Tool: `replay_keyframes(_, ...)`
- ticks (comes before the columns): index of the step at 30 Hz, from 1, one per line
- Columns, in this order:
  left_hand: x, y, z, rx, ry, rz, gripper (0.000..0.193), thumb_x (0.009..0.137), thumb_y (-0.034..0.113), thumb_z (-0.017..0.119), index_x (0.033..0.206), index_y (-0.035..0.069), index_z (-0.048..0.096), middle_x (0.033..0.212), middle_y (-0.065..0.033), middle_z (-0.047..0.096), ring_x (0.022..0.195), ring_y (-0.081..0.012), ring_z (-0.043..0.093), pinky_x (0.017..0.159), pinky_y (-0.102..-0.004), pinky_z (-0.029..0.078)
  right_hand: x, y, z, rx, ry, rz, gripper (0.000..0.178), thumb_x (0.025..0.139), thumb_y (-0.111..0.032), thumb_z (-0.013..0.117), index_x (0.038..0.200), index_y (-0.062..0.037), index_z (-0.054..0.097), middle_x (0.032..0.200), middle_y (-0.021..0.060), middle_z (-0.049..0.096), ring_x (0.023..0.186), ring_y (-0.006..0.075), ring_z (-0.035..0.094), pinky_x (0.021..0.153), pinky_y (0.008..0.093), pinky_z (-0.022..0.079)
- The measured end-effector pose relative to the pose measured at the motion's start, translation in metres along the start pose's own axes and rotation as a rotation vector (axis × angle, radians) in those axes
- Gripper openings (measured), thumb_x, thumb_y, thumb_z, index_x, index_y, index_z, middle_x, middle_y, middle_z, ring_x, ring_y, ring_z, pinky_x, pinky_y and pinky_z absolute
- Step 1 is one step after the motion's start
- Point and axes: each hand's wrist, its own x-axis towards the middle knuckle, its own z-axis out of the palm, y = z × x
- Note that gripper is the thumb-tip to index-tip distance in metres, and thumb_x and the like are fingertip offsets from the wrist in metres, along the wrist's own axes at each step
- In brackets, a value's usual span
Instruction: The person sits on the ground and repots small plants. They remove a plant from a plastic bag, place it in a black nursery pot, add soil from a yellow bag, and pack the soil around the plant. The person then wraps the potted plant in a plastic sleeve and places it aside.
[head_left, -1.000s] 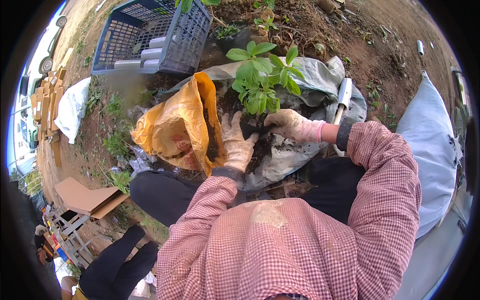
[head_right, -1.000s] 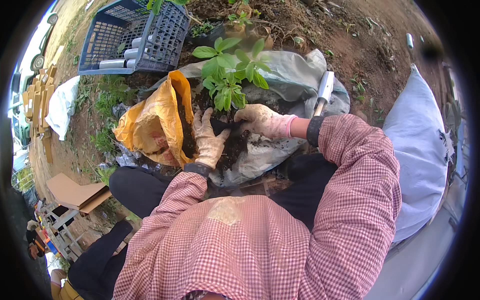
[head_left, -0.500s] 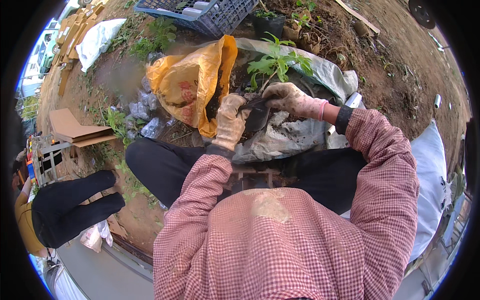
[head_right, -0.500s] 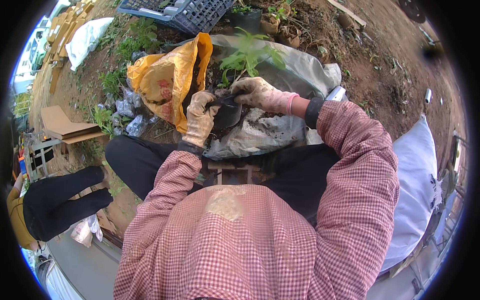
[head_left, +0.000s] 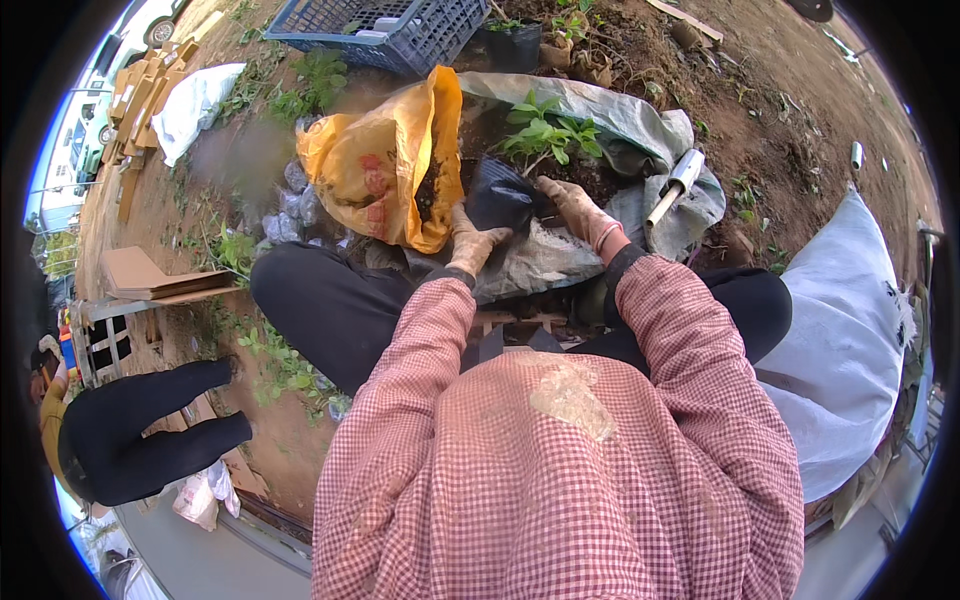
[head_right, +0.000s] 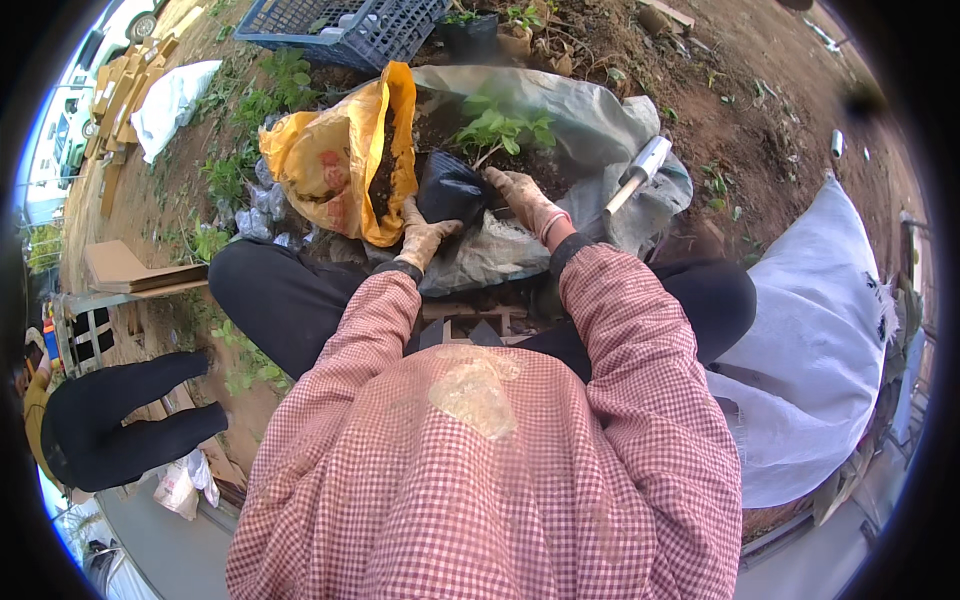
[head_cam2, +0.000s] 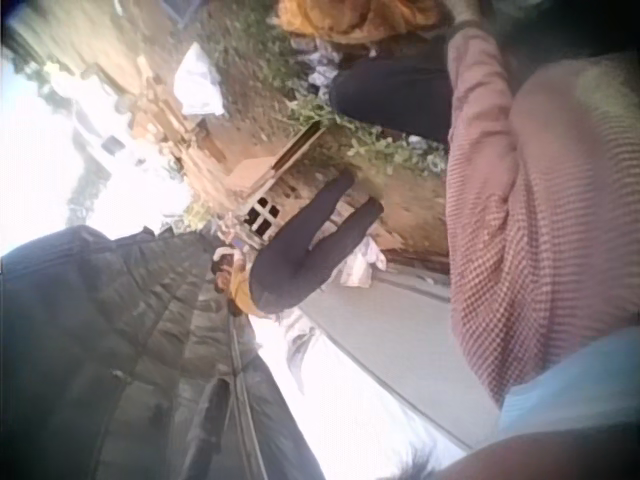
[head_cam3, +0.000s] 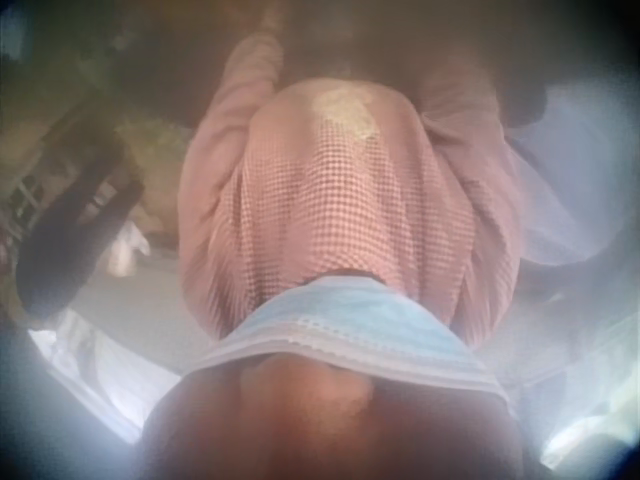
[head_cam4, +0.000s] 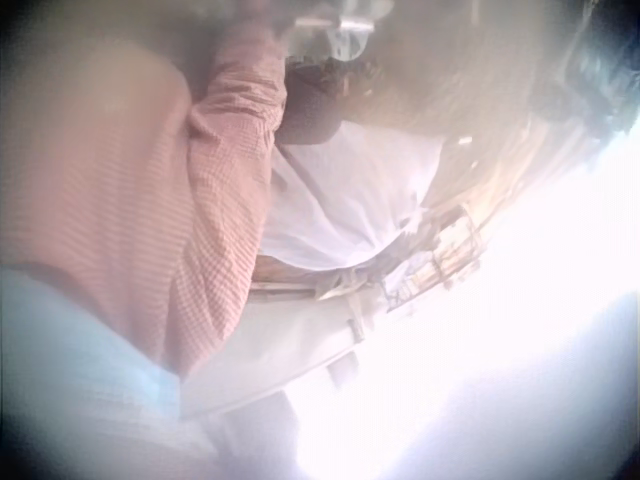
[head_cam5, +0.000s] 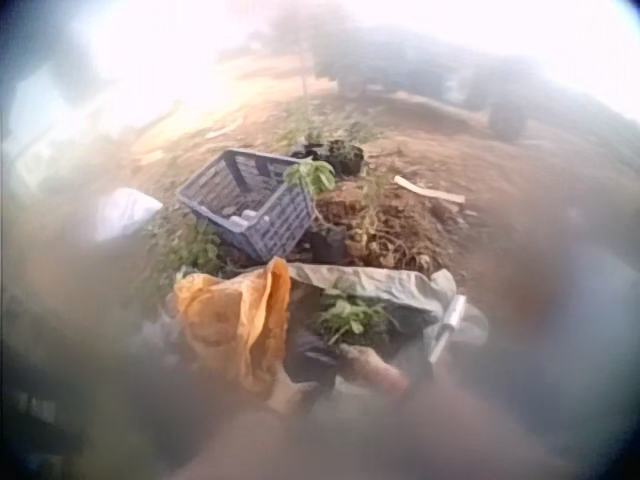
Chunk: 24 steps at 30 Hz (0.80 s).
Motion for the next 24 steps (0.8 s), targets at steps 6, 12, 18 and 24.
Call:
replay_keyframes(6, -0.006, -0.022, 0.017, 0.368, 0.008, 0.486, 0.095, 0.062, 0.01, 0.09, 0.14, 0.01, 0.035, 0.142, -0.0154, 0.039, 0.133, -0.0307, 0.038, 0.11, -0.036, 0.035, 0.011, 0.01, -0.01, -0.064, -0.003, -0.113, 0.031, 0.1, -0.024, 0.056, 0.118, 0.0003, 0.065, 0.111, 0.0087, 0.069, 0.092, 0.017, 0.065, 0.083, 0.0337, 0.052)
replay_keyframes(12, 0.013, -0.02, 0.002, 0.519, -0.077, -0.064, 0.081, 0.079, 0.021, 0.082, 0.145, 0.016, 0.035, 0.141, -0.0104, 0.05, 0.126, -0.0245, 0.051, 0.103, -0.0335, 0.041, 0.046, 0.021, 0.017, -0.257, 0.165, -0.062, 0.029, 0.098, -0.01, 0.052, 0.122, 0.002, 0.062, 0.113, 0.0095, 0.069, 0.096, 0.017, 0.065, 0.085, 0.0296, 0.05)
replay_keyframes(18, 0.029, -0.009, -0.004, 0.829, -0.098, -0.29, 0.069, 0.081, 0.004, 0.073, 0.142, 0.01, 0.042, 0.138, -0.0156, 0.055, 0.126, -0.03, 0.055, 0.103, -0.0329, 0.046, 0.039, 0.033, 0.045, -0.375, 0.14, -0.275, 0.034, 0.09, -0.016, 0.068, 0.119, -0.0004, 0.063, 0.102, 0.0174, 0.069, 0.092, 0.0289, 0.065, 0.081, 0.0369, 0.05)
replay_keyframes(24, 0.047, -0.006, -0.008, 0.821, 0.044, -0.385, 0.055, 0.09, 0.024, 0.067, 0.138, 0.005, 0.048, 0.124, -0.015, 0.065, 0.109, -0.029, 0.066, 0.093, -0.0339, 0.049, 0.033, 0.039, 0.06, -0.374, 0.186, -0.171, 0.033, 0.094, -0.014, 0.064, 0.125, -0.002, 0.06, 0.104, 0.0168, 0.069, 0.095, 0.0276, 0.066, 0.083, 0.0365, 0.05)
